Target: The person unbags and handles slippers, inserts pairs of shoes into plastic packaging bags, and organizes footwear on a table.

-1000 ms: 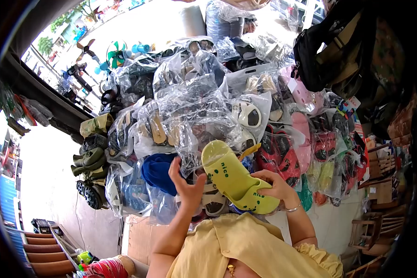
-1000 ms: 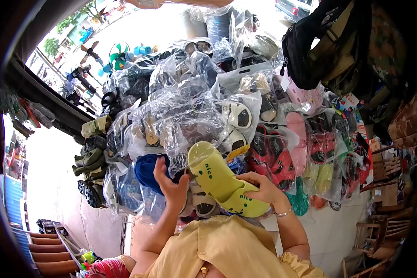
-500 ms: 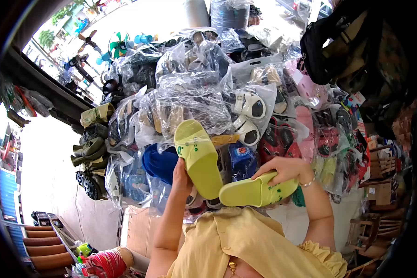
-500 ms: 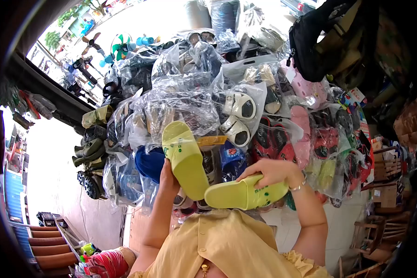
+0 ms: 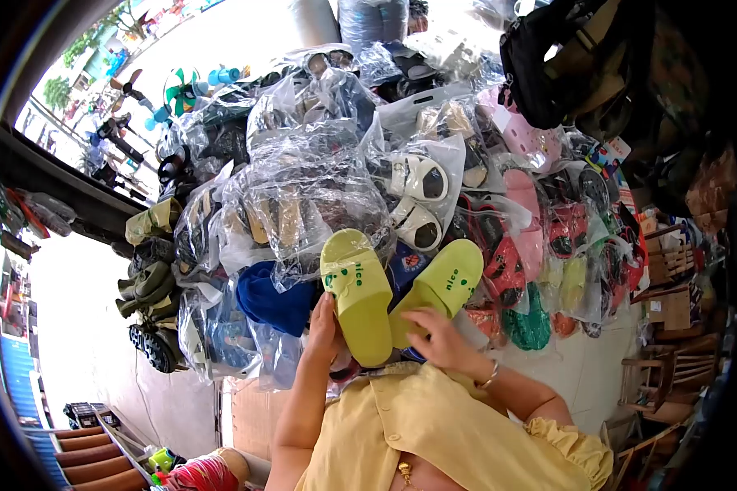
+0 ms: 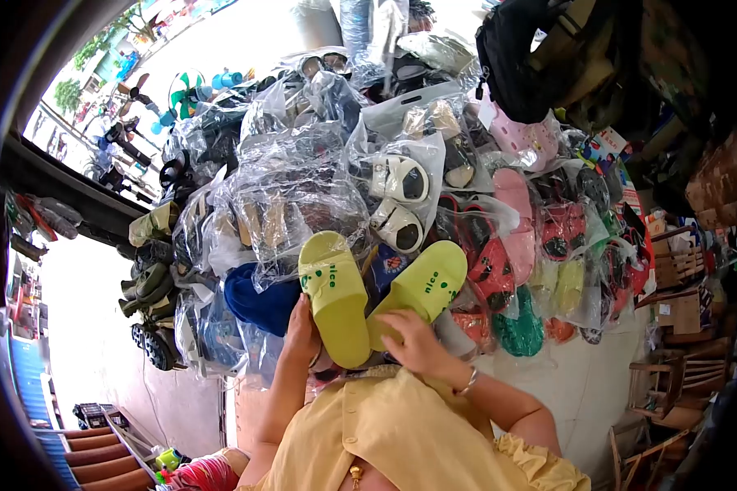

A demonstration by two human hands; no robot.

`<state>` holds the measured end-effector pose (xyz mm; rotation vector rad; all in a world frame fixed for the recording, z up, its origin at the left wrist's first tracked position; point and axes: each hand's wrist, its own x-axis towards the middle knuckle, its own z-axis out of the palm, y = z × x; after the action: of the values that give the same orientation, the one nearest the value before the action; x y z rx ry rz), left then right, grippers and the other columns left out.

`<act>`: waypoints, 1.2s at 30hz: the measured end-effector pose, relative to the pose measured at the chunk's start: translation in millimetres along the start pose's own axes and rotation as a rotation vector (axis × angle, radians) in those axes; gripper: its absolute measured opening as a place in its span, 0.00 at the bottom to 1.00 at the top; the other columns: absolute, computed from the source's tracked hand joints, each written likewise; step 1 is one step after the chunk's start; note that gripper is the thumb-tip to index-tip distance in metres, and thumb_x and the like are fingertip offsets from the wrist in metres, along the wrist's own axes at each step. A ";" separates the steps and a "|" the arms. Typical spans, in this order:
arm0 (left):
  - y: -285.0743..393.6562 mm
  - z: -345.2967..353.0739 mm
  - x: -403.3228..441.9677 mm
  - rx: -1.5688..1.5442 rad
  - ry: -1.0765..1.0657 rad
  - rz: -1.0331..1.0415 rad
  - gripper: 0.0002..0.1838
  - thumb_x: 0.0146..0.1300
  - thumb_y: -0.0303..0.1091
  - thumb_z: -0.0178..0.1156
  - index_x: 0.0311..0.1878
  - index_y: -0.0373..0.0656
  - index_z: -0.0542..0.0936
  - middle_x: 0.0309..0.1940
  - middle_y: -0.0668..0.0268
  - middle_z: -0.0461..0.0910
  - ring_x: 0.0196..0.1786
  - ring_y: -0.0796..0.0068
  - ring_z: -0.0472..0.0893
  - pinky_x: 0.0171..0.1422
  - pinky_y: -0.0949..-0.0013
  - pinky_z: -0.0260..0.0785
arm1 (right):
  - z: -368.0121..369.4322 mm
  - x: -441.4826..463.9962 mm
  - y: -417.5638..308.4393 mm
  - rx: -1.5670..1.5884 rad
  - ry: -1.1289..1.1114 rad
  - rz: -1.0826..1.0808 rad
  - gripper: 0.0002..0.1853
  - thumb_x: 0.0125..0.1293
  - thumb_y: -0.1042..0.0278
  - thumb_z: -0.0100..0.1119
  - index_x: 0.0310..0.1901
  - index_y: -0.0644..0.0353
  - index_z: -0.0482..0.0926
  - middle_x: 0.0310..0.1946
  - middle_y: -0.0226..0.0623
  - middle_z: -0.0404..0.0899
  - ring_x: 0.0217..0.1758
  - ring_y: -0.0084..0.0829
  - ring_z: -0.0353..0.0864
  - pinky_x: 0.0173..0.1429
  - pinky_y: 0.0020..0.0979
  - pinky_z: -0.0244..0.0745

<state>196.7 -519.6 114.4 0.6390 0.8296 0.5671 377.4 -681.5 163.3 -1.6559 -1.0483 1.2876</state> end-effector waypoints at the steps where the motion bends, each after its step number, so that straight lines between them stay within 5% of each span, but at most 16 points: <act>1: 1.0 2.7 0.9 -0.004 -0.005 0.001 0.19 0.73 0.43 0.42 0.59 0.42 0.69 0.50 0.62 0.78 0.49 0.70 0.80 0.51 0.69 0.74 | 18.1 0.1 22.6 -0.113 0.158 -0.189 0.21 0.57 0.74 0.59 0.54 0.64 0.72 0.60 0.49 0.66 0.65 0.48 0.63 0.65 0.41 0.61; 3: 1.3 6.8 5.0 0.020 -0.020 0.016 0.19 0.73 0.43 0.42 0.59 0.42 0.68 0.50 0.62 0.77 0.50 0.70 0.79 0.52 0.68 0.74 | 42.6 4.5 46.5 -0.335 0.376 -0.426 0.34 0.56 0.69 0.61 0.64 0.69 0.60 0.65 0.62 0.55 0.69 0.58 0.53 0.70 0.45 0.52; 8: 3.0 8.1 10.1 0.069 -0.042 0.015 0.19 0.73 0.42 0.42 0.60 0.41 0.68 0.51 0.62 0.77 0.51 0.70 0.79 0.53 0.68 0.74 | 45.6 28.3 54.0 -0.478 0.652 -0.335 0.41 0.55 0.64 0.63 0.64 0.75 0.52 0.62 0.67 0.55 0.66 0.62 0.52 0.69 0.49 0.48; 10: 1.3 6.5 12.9 0.122 -0.022 -0.002 0.23 0.73 0.48 0.42 0.62 0.43 0.66 0.53 0.61 0.76 0.52 0.67 0.79 0.53 0.65 0.74 | 36.7 51.0 43.8 -0.119 0.744 -0.318 0.38 0.56 0.61 0.63 0.61 0.75 0.55 0.58 0.66 0.57 0.63 0.61 0.55 0.65 0.49 0.52; 11: 0.2 4.5 14.5 0.126 -0.027 0.000 0.23 0.73 0.48 0.42 0.62 0.43 0.66 0.53 0.61 0.76 0.52 0.67 0.79 0.53 0.65 0.74 | 33.3 62.1 47.7 -0.238 0.838 -0.344 0.32 0.56 0.61 0.65 0.56 0.71 0.63 0.50 0.58 0.68 0.54 0.51 0.69 0.56 0.43 0.63; 15: 12.1 17.9 10.5 0.026 -0.073 0.034 0.21 0.73 0.46 0.42 0.61 0.43 0.67 0.51 0.62 0.77 0.52 0.69 0.79 0.53 0.66 0.74 | 14.2 45.0 22.8 -0.248 0.750 -0.290 0.23 0.55 0.53 0.66 0.39 0.67 0.72 0.27 0.50 0.76 0.32 0.53 0.77 0.35 0.42 0.71; 19: 8.7 23.2 8.9 0.132 -0.131 -0.076 0.19 0.73 0.43 0.43 0.61 0.43 0.67 0.46 0.65 0.78 0.45 0.76 0.80 0.45 0.74 0.75 | 5.8 31.6 22.8 -0.364 0.677 -0.383 0.25 0.51 0.50 0.69 0.35 0.67 0.74 0.27 0.50 0.77 0.32 0.50 0.77 0.33 0.41 0.71; 20: -5.1 16.0 17.3 0.263 -0.186 -0.045 0.23 0.72 0.49 0.43 0.63 0.46 0.66 0.52 0.63 0.76 0.52 0.69 0.78 0.53 0.64 0.73 | 6.5 33.2 24.6 -0.365 0.673 -0.390 0.25 0.51 0.50 0.69 0.35 0.67 0.74 0.27 0.50 0.77 0.32 0.50 0.77 0.33 0.41 0.71; 22: -11.3 46.8 7.2 0.151 -0.087 -0.021 0.20 0.73 0.43 0.43 0.63 0.45 0.66 0.43 0.69 0.78 0.38 0.83 0.79 0.35 0.80 0.71 | 8.5 36.7 25.5 -0.293 0.718 -0.358 0.24 0.50 0.52 0.70 0.33 0.66 0.73 0.26 0.49 0.76 0.31 0.49 0.76 0.36 0.43 0.68; 24: -19.6 34.0 13.6 0.099 -0.301 -0.027 0.21 0.73 0.43 0.44 0.63 0.43 0.66 0.52 0.66 0.75 0.52 0.76 0.76 0.52 0.71 0.72 | 8.0 38.3 30.8 -0.420 0.807 -0.343 0.20 0.51 0.58 0.69 0.32 0.67 0.73 0.28 0.48 0.75 0.34 0.48 0.74 0.40 0.44 0.63; 26: -20.1 40.4 7.0 0.291 -0.288 -0.055 0.22 0.73 0.43 0.44 0.65 0.44 0.64 0.51 0.67 0.76 0.50 0.76 0.78 0.51 0.72 0.72 | 8.4 44.3 53.8 -0.468 0.995 -0.433 0.16 0.53 0.69 0.64 0.40 0.67 0.73 0.29 0.44 0.69 0.27 0.44 0.65 0.37 0.41 0.60; 28: -1.6 48.8 -9.4 0.364 -0.343 -0.057 0.21 0.70 0.41 0.51 0.62 0.43 0.68 0.48 0.65 0.78 0.50 0.75 0.78 0.50 0.72 0.72 | 5.5 37.3 64.5 -0.482 0.949 -0.385 0.15 0.59 0.73 0.57 0.47 0.68 0.70 0.39 0.43 0.72 0.34 0.39 0.72 0.40 0.38 0.66; 30: 24.1 58.0 -33.3 1.089 -0.358 0.305 0.20 0.62 0.36 0.61 0.57 0.45 0.74 0.44 0.63 0.80 0.49 0.71 0.79 0.49 0.71 0.72 | 3.6 32.7 67.3 0.034 0.906 -0.499 0.16 0.65 0.75 0.50 0.54 0.69 0.67 0.44 0.41 0.75 0.44 0.32 0.75 0.48 0.31 0.71; 32: 42.0 54.1 -43.8 1.511 -0.150 1.071 0.24 0.51 0.35 0.67 0.54 0.51 0.78 0.50 0.61 0.78 0.54 0.62 0.76 0.55 0.63 0.68 | -6.2 19.8 53.9 0.140 0.802 -0.491 0.23 0.63 0.76 0.50 0.60 0.68 0.64 0.50 0.48 0.72 0.54 0.39 0.73 0.55 0.32 0.69; 34: 61.4 52.8 -45.5 1.858 0.100 1.332 0.25 0.51 0.39 0.66 0.55 0.52 0.77 0.60 0.57 0.69 0.63 0.57 0.67 0.65 0.53 0.57 | -14.6 11.7 41.0 0.092 0.732 -0.525 0.20 0.63 0.76 0.49 0.58 0.68 0.66 0.53 0.50 0.72 0.57 0.42 0.72 0.57 0.34 0.68; 36: 73.5 35.3 -23.5 2.089 0.203 1.245 0.31 0.46 0.39 0.70 0.57 0.51 0.73 0.67 0.50 0.57 0.67 0.45 0.58 0.68 0.43 0.46 | -22.1 8.1 38.3 -0.045 0.680 -0.533 0.21 0.63 0.74 0.51 0.58 0.67 0.68 0.56 0.51 0.71 0.59 0.47 0.70 0.63 0.39 0.62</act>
<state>197.0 -496.0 196.0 3.1773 0.9152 0.6727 405.8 -689.8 129.3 -1.5267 -0.9841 0.3149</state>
